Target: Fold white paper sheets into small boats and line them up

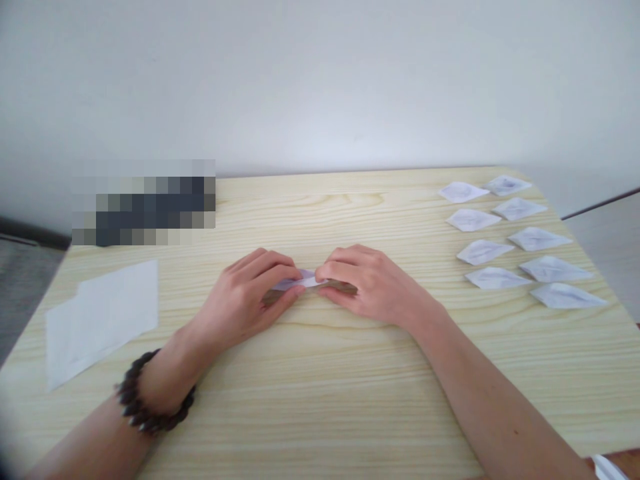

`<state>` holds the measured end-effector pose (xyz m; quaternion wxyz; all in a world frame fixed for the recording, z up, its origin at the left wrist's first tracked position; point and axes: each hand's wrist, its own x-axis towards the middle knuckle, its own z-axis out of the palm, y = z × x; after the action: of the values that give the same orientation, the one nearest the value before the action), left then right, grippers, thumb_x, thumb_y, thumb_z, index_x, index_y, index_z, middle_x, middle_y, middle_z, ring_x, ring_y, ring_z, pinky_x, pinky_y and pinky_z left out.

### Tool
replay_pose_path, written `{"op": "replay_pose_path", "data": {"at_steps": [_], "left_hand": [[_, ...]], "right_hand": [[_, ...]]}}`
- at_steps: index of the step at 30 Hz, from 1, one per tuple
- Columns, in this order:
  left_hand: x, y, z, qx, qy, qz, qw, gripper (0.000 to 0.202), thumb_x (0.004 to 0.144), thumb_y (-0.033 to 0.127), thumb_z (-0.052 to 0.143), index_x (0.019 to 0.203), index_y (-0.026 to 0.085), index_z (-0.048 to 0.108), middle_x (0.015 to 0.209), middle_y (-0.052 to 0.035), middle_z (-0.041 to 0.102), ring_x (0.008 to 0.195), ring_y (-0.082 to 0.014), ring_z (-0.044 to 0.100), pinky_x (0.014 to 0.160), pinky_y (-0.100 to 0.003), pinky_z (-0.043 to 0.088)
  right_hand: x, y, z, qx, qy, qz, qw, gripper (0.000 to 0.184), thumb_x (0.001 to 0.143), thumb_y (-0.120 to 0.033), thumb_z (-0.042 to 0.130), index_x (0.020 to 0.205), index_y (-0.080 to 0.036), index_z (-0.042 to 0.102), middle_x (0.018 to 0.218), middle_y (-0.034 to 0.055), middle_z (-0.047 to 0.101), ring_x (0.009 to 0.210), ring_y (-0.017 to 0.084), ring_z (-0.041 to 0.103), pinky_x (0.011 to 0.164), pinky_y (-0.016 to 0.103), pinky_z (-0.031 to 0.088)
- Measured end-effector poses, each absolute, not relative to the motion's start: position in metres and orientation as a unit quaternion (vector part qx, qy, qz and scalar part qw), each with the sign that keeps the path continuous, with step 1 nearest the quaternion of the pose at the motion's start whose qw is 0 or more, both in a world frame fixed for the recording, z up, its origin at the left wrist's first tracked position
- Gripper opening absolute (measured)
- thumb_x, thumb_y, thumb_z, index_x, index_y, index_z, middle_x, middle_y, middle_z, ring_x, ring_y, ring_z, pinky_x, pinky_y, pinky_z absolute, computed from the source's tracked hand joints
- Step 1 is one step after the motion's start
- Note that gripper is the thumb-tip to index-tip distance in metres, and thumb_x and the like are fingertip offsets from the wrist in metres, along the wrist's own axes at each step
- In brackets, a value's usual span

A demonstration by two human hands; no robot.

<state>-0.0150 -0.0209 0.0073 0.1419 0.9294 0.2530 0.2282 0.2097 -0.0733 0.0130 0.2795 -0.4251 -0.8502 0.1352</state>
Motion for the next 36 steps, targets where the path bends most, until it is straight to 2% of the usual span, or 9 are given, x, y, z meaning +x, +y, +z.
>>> {"op": "replay_pose_path", "data": {"at_steps": [7,14,21,27,31,36], "left_hand": [[-0.0146,-0.0207,0.0072,0.930,0.253,0.227,0.143,0.014,0.091,0.028,0.058,0.096,0.017,0.066,0.094,-0.0047,0.068,0.084,-0.0187,0.060,0.075,-0.032,0.050],[-0.0149,-0.0216,0.0082,0.930,0.257,0.223,0.138,0.013,0.087,0.027,0.061,0.095,0.017,0.066,0.094,-0.0049,0.069,0.082,-0.0178,0.060,0.074,-0.031,0.050],[-0.0141,-0.0218,0.0092,0.932,0.255,0.215,0.142,0.013,0.090,0.026,0.057,0.094,0.019,0.066,0.095,-0.0053,0.069,0.084,-0.0176,0.060,0.075,-0.031,0.049],[-0.0151,-0.0210,0.0078,0.935,0.236,0.223,0.145,0.014,0.091,0.026,0.057,0.094,0.018,0.068,0.097,-0.0057,0.069,0.084,-0.0172,0.060,0.075,-0.030,0.050],[-0.0147,-0.0218,0.0072,0.936,0.223,0.230,0.143,0.013,0.091,0.026,0.057,0.093,0.018,0.068,0.095,-0.0052,0.069,0.083,-0.0166,0.060,0.073,-0.030,0.049],[-0.0133,-0.0232,0.0076,0.935,0.230,0.232,0.140,0.013,0.090,0.026,0.057,0.093,0.018,0.068,0.095,-0.0055,0.069,0.082,-0.0167,0.060,0.073,-0.030,0.050]], "right_hand": [[0.2066,-0.0746,0.0127,-0.428,-0.865,0.090,0.246,0.009,0.090,-0.016,0.057,0.093,-0.018,0.065,0.086,0.0044,0.066,0.078,0.017,0.061,0.075,0.031,0.048],[0.2040,-0.0766,0.0171,-0.448,-0.861,0.116,0.209,0.014,0.089,-0.016,0.056,0.098,-0.019,0.066,0.089,0.0049,0.063,0.079,0.018,0.060,0.077,0.034,0.048],[0.2049,-0.0771,0.0159,-0.447,-0.843,0.165,0.249,0.012,0.089,-0.016,0.055,0.099,-0.018,0.062,0.088,0.0040,0.068,0.082,0.017,0.062,0.080,0.032,0.047],[0.2060,-0.0797,0.0160,-0.482,-0.812,0.184,0.273,0.009,0.086,-0.013,0.054,0.093,-0.018,0.057,0.080,0.0015,0.067,0.065,0.012,0.058,0.063,0.023,0.046],[0.2029,-0.0796,0.0153,-0.486,-0.803,0.184,0.291,0.012,0.082,-0.010,0.056,0.090,-0.020,0.056,0.075,-0.0015,0.065,0.059,0.009,0.057,0.062,0.021,0.046],[0.2028,-0.0797,0.0137,-0.484,-0.806,0.169,0.295,0.007,0.085,-0.017,0.061,0.087,-0.021,0.056,0.071,-0.0026,0.064,0.057,0.009,0.056,0.063,0.023,0.047]]}}
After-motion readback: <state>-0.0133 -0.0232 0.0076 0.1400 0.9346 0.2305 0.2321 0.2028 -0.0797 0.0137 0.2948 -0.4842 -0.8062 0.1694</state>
